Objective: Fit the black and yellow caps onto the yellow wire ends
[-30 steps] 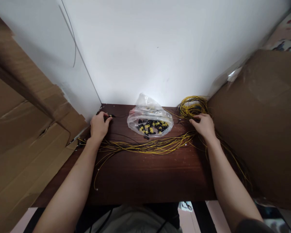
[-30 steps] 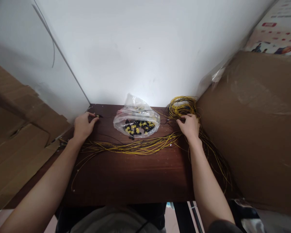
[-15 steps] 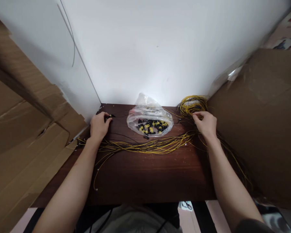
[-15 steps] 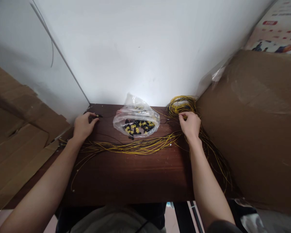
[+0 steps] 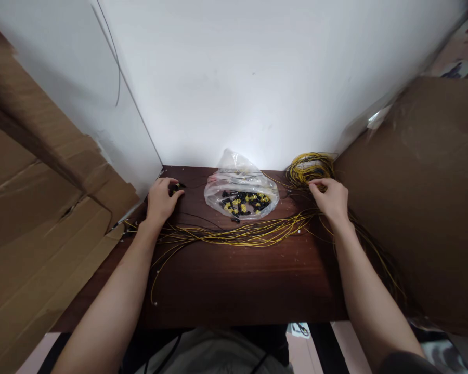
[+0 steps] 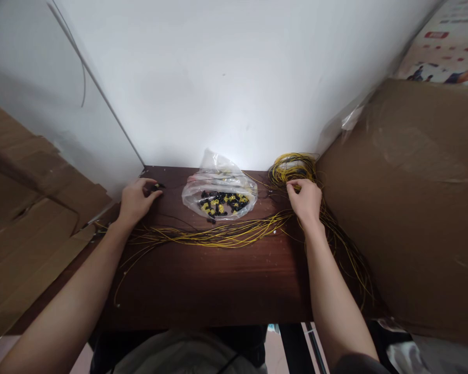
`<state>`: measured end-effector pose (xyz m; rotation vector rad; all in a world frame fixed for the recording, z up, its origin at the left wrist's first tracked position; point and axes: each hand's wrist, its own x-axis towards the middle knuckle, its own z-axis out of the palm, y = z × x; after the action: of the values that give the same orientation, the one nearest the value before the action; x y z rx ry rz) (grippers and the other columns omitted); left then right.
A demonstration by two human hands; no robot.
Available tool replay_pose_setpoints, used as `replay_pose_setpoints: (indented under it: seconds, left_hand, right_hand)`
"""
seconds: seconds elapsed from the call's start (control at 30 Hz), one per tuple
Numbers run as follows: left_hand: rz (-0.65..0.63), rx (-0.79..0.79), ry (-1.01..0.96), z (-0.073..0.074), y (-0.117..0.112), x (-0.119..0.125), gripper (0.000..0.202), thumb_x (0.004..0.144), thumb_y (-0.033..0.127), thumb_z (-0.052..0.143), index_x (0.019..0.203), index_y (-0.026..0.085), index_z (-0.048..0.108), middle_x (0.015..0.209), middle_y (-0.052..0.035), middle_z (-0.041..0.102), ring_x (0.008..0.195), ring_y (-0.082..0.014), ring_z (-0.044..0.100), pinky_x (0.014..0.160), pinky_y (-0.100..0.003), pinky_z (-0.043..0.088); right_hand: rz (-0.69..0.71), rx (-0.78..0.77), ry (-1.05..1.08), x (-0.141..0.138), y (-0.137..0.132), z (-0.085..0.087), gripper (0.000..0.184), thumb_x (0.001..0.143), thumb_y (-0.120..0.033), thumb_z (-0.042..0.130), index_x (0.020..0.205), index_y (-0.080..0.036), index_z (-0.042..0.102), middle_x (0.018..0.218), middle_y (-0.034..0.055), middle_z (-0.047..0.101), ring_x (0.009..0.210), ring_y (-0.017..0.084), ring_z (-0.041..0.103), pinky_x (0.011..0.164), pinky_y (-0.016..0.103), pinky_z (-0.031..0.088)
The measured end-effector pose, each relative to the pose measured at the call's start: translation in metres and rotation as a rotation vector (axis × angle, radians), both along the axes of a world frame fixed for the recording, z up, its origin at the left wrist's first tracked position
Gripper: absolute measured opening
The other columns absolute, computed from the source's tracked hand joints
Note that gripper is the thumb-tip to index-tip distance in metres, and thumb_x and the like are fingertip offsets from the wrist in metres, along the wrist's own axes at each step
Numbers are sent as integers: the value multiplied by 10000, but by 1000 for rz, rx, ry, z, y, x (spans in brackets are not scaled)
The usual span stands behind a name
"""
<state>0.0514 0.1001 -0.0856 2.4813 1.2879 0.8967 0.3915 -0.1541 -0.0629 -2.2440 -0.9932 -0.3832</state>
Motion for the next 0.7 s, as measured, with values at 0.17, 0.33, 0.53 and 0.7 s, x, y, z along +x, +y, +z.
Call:
replay_pose_setpoints:
  seconds: [0.17, 0.33, 0.53, 0.7]
  left_hand:
    - [-49, -69, -71, 2, -1, 1, 328, 701, 237, 625, 1003, 111, 605, 1031, -103, 590, 676, -135, 556, 706, -287, 481]
    - [-109, -118, -118, 3, -2, 3, 333, 674, 135, 551, 1001, 110, 609, 1131, -116, 540, 692, -120, 569, 661, -258, 507]
    - [-110, -44, -81, 1, -4, 2, 362, 666, 78, 486, 1004, 112, 612, 1091, -117, 544, 761, -151, 576, 717, -281, 514]
    - [20, 6, -32, 3, -5, 1, 376, 695, 100, 506, 1061, 105, 593, 983, -110, 561, 767, -172, 568, 725, -298, 492]
  right_hand:
    - [1, 1, 10, 0, 1, 1, 247, 768, -261, 522, 862, -147, 720, 917, 84, 708, 870, 234, 646, 818, 327, 464]
    - [4, 1, 10, -2, 0, 3, 248, 771, -256, 519, 868, -147, 719, 924, 82, 708, 875, 230, 646, 827, 325, 464]
    - [-4, 4, 14, -2, 0, 3, 240, 770, -256, 526, 858, -148, 721, 919, 81, 709, 873, 232, 646, 827, 323, 463]
    - [10, 14, -21, 0, 0, 1, 236, 775, -255, 527, 857, -145, 718, 919, 83, 706, 873, 229, 642, 815, 321, 464]
